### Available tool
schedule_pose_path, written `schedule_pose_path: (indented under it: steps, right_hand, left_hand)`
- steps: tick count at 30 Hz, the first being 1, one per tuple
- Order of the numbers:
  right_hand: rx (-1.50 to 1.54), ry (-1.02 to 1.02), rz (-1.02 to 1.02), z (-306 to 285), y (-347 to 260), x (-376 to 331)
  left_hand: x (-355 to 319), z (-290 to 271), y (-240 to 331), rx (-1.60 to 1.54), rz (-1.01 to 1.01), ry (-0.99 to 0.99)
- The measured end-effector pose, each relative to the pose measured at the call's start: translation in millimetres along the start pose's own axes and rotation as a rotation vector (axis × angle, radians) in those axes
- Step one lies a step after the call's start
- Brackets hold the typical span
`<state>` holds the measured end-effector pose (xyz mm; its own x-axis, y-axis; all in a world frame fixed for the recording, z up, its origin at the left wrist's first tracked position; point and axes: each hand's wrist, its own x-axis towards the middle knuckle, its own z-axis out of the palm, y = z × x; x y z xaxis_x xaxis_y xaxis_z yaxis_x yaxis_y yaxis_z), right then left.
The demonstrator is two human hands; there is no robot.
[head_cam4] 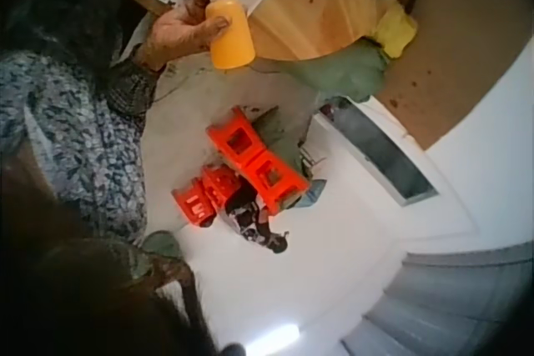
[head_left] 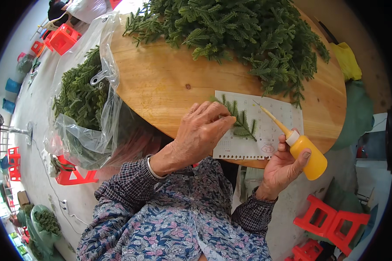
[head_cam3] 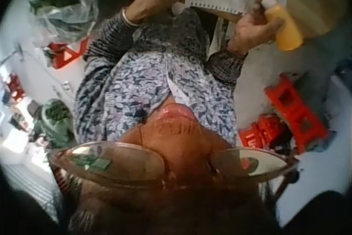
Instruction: Apply glue from a squeeze bottle to small evergreen sprigs and stick them onto a paper template.
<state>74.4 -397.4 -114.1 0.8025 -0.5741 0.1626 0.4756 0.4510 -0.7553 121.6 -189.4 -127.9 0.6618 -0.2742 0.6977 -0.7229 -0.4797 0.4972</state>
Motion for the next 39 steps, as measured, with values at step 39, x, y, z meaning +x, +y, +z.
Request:
schedule_pose_path:
  steps: [39]
  right_hand:
    - [-0.262,-0.352,-0.044,35,11,-12]
  left_hand:
    - [-11,-3,7,0.189,-0.05,-0.065]
